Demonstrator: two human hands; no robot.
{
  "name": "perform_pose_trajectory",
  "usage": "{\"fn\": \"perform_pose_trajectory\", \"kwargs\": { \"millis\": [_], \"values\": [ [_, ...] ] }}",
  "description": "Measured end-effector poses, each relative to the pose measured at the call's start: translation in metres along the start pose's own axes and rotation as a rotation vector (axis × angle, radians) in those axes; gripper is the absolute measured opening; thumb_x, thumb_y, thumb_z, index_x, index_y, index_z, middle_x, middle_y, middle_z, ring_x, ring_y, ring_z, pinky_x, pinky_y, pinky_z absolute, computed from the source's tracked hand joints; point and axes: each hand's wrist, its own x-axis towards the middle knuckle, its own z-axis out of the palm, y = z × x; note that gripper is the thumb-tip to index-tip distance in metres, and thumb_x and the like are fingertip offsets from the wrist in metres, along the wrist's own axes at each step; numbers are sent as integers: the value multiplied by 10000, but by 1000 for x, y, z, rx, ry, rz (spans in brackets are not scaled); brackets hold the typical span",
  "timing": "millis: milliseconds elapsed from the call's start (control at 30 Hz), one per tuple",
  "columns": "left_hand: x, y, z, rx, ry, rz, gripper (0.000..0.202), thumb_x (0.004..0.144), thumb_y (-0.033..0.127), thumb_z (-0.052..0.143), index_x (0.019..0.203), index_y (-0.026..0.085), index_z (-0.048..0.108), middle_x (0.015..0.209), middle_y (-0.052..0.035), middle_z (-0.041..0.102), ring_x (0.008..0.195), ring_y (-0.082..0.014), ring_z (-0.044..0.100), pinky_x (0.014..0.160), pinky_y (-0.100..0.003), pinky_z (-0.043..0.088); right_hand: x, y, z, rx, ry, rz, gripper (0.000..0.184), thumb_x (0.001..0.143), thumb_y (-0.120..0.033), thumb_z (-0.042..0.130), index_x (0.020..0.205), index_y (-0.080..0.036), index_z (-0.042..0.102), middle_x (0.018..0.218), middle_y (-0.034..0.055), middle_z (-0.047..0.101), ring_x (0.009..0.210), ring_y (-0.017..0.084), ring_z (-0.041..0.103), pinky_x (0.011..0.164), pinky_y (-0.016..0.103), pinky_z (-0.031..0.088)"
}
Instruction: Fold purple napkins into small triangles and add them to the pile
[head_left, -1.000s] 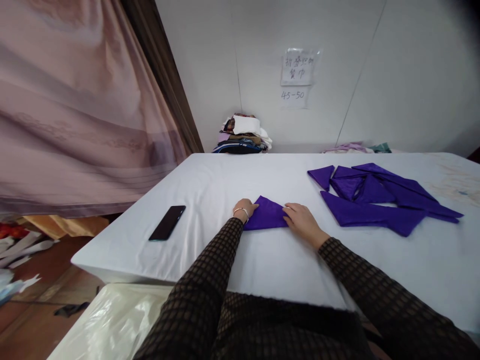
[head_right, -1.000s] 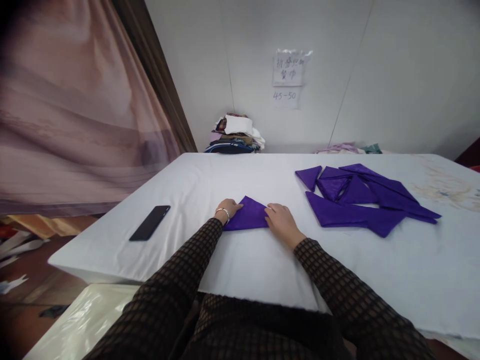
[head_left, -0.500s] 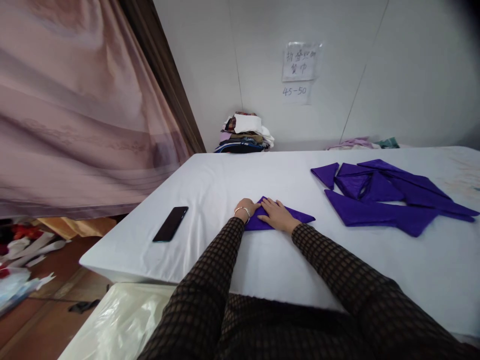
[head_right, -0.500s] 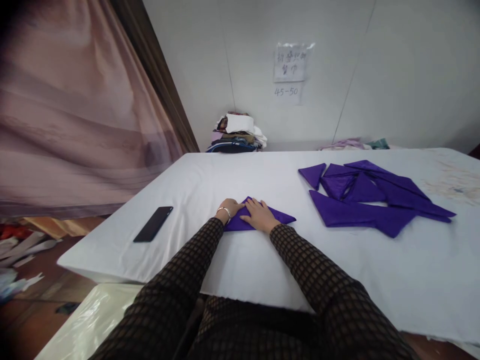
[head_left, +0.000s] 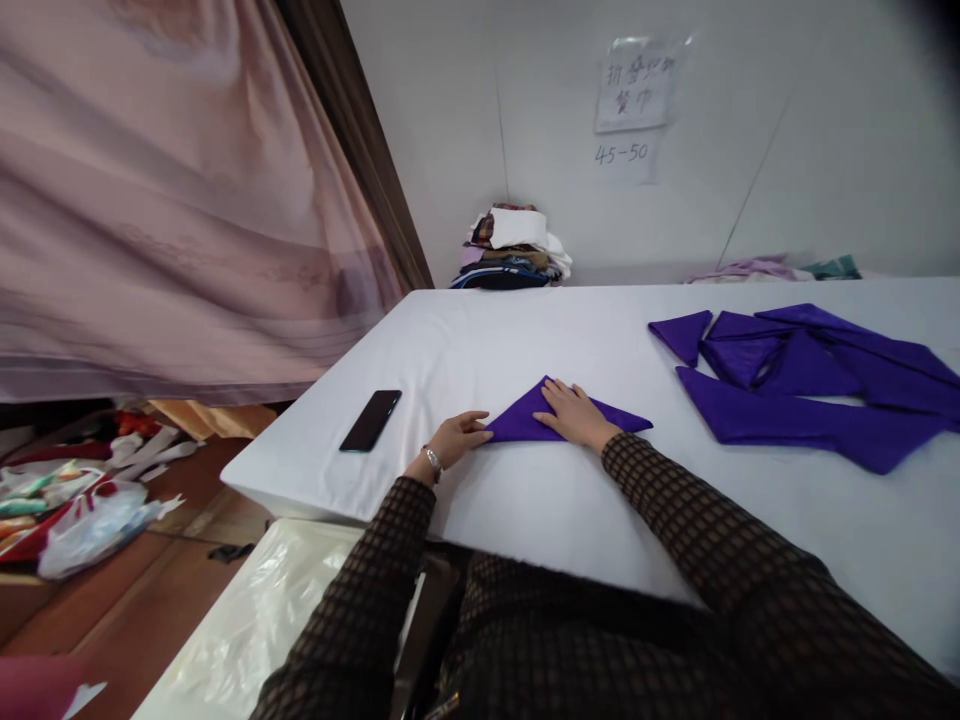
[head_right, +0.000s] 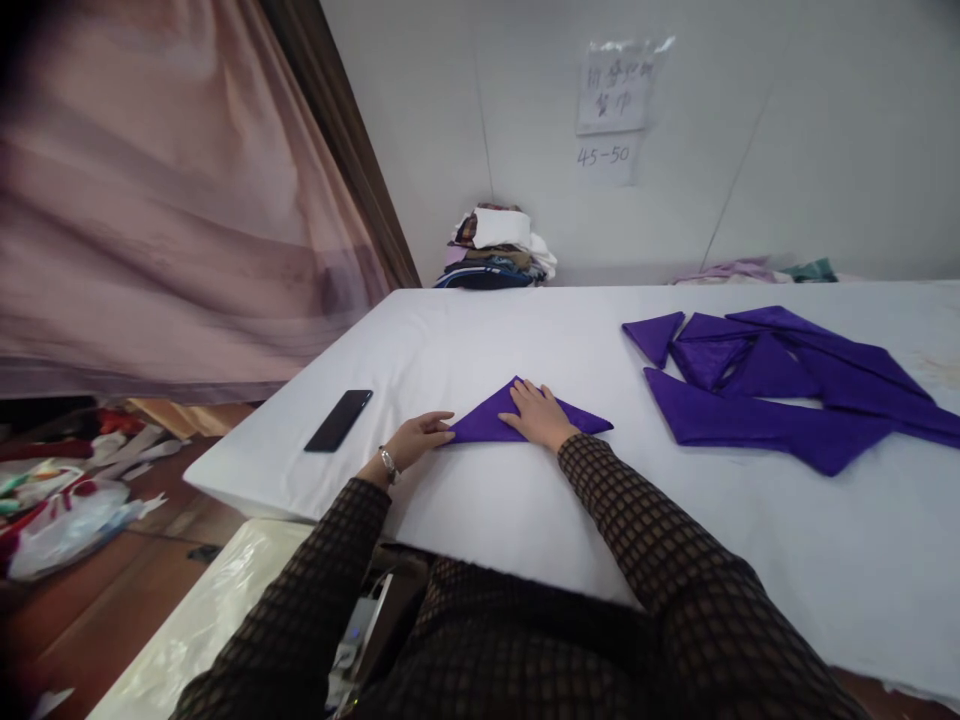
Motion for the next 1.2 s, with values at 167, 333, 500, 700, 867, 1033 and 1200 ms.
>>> {"fn": "perform_pose_trajectory", "kwargs": {
  "millis": [167, 333, 500, 700, 867, 1033, 1200],
  "values": [
    [-15, -15, 6, 13, 128, 49, 543, 633, 191, 685, 1169, 191, 594, 877, -5, 680, 704, -121, 602, 725, -286, 499, 0, 2, 1, -12, -13, -3, 748, 894, -628, 191, 1426, -121, 328, 1508, 126, 258, 1393, 273, 181, 1102, 482, 165],
    [-17, -24, 11, 111, 277, 100, 485, 675, 117, 599, 1151, 205, 610, 868, -5, 681, 817, -150, 623, 834, -315, 486, 1, 5, 2, -14, -20, -11, 743, 894, -623, 189, 1423, -123, 337, 1505, 129, 266, 1392, 272, 187, 1103, 471, 174],
    [-19, -32, 8, 237, 343, 140, 488, 682, 33, 518, 1115, 234, 624, 900, 0, 700, 903, -159, 618, 921, -345, 458, 0, 4, 1, -32, -27, -15, 736, 894, -611, 205, 1419, -113, 340, 1502, 136, 270, 1390, 276, 192, 1102, 468, 180],
    [-29, -30, 8, 376, 409, 165, 499, 678, 25, 502, 1127, 214, 608, 1024, -23, 689, 1006, -173, 596, 938, -349, 458, -1, 3, 0, -28, -28, -19, 739, 896, -611, 189, 1420, -110, 332, 1503, 136, 268, 1389, 285, 188, 1097, 490, 182],
    [-31, -20, 9, 496, 406, 186, 292, 658, 79, 557, 888, 204, 687, 992, -40, 676, 1019, -210, 574, 971, -369, 431, 0, 5, 2, -34, -12, -27, 744, 894, -618, 197, 1412, -104, 345, 1501, 145, 271, 1386, 284, 196, 1095, 483, 181],
    [-30, -17, 11, 535, 391, 200, 246, 679, 107, 557, 857, 225, 681, 986, -26, 666, 1003, -202, 572, 961, -362, 430, 1, 5, 3, -5, -33, -16, 745, 887, -622, 206, 1432, -126, 313, 1511, 124, 255, 1394, 291, 167, 1102, 485, 157],
    [-28, -16, 9, 584, 374, 200, 230, 700, 97, 524, 808, 228, 679, 998, -24, 662, 1013, -194, 567, 951, -351, 426, 0, 6, 2, -13, -34, -22, 753, 885, -627, 202, 1428, -119, 322, 1509, 130, 256, 1394, 282, 171, 1100, 480, 163]
  ]
}}
